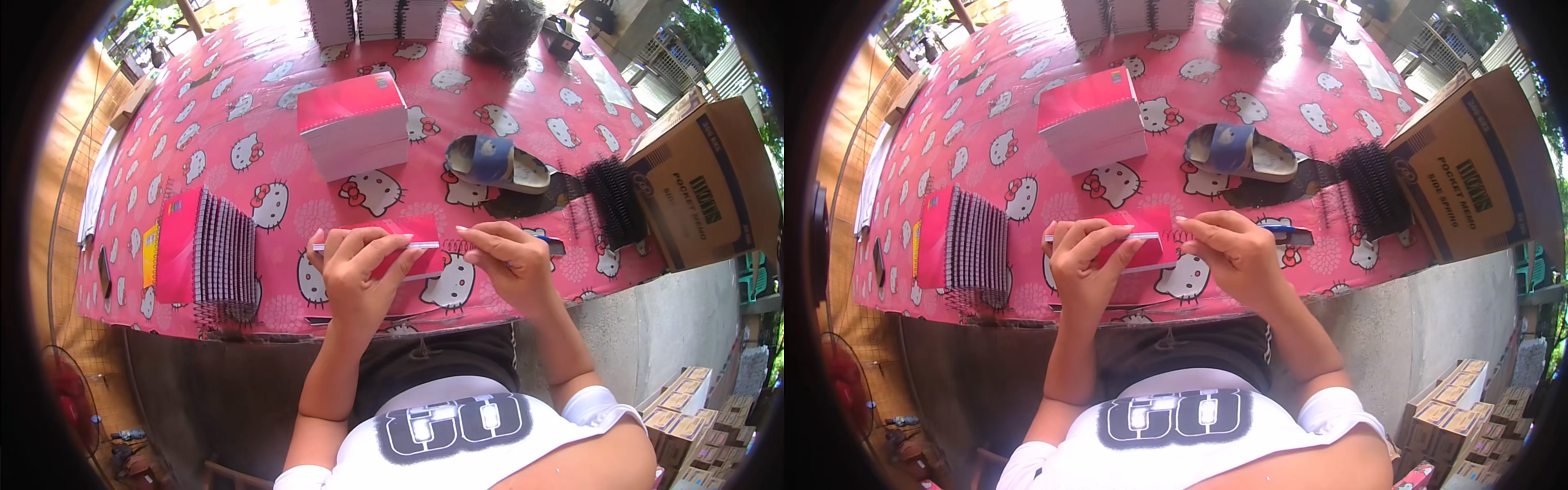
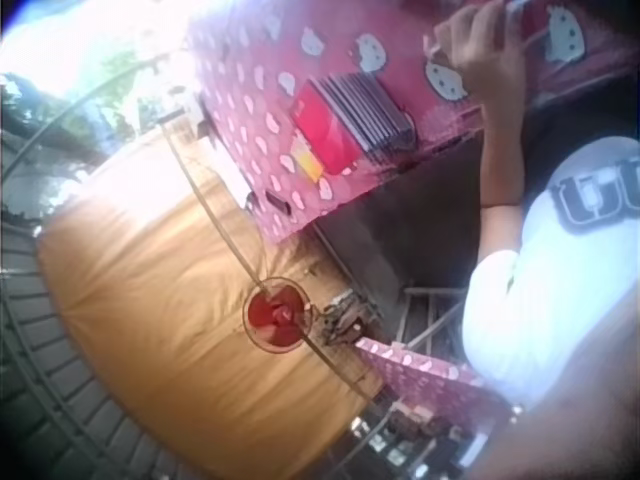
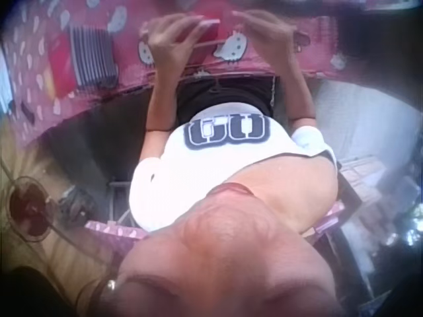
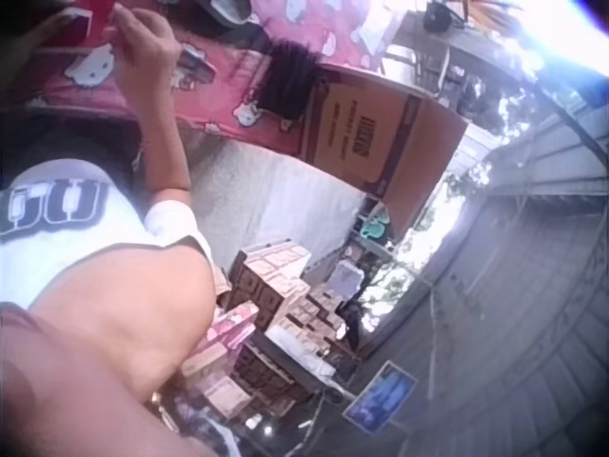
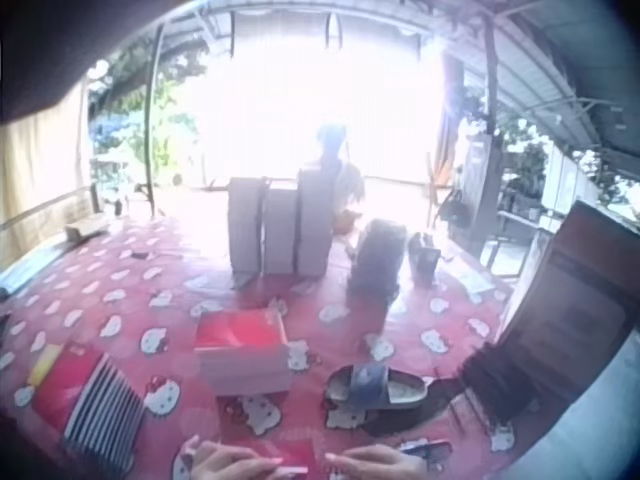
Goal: The person assembles spiral notebooks by sliding metal wire coils through the pre-punched holes of notebook covers and pages, then trims the excess wire with pliers and places each finished notebook onto a stack.
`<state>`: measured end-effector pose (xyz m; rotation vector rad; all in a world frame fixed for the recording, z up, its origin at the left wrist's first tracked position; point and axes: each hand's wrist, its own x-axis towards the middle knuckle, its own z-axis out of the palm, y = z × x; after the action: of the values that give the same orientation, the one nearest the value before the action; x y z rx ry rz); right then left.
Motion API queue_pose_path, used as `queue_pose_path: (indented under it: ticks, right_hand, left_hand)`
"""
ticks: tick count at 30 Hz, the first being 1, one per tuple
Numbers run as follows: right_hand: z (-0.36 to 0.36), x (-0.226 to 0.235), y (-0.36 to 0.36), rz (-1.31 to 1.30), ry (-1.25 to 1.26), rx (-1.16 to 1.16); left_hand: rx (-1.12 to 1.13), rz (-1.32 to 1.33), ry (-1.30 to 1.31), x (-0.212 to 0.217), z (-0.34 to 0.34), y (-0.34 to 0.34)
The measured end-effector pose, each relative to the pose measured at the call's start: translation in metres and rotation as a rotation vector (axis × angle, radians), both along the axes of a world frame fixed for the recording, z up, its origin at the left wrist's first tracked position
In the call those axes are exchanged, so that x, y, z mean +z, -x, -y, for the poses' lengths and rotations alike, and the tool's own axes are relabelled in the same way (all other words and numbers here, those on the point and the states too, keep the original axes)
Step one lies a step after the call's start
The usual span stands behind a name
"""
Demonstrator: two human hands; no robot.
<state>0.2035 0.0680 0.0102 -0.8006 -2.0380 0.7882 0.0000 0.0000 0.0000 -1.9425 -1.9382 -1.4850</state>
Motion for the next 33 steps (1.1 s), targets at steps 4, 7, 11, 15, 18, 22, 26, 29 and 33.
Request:
queue_pose_path:
  ticks: [4, 7, 11, 15, 18, 22, 26, 29, 33]
  right_hand:
    - [-0.008, 0.003, 0.006, -0.015, -0.055, -0.057]
    - [-0.015, 0.008, 0.013, -0.053, 0.006, 0.017]
    - [-0.022, 0.016, 0.010, 0.070, 0.236, 0.190]
    - [-0.015, 0.021, 0.019, 0.065, 0.392, 0.163]
    - [-0.017, 0.017, 0.015, 0.070, 0.027, 0.107]
    - [-0.017, 0.020, 0.016, 0.112, 0.000, 0.095]
    - [-0.026, 0.021, 0.015, 0.115, 0.140, 0.226]
    - [-0.028, 0.015, 0.016, 0.100, 0.193, 0.277]
    - [-0.014, 0.017, 0.020, 0.194, 0.182, 0.136]
  left_hand:
    - [0.004, 0.011, -0.003, 0.001, 0.000, -0.005]
    - [0.009, 0.018, -0.030, -0.004, 0.000, -0.004]
    - [0.009, 0.016, -0.046, -0.003, 0.001, -0.002]
    - [0.035, 0.026, -0.034, -0.004, 0.003, -0.004]
    - [0.021, -0.005, -0.029, -0.001, 0.004, -0.001]
    - [0.012, -0.001, -0.014, 0.000, 0.003, -0.001]
    - [-0.004, 0.014, -0.024, -0.002, 0.002, 0.000]
    - [0.020, 0.043, -0.041, -0.006, 0.002, -0.001]
    - [0.019, 0.010, -0.028, -0.002, 0.002, -0.002]
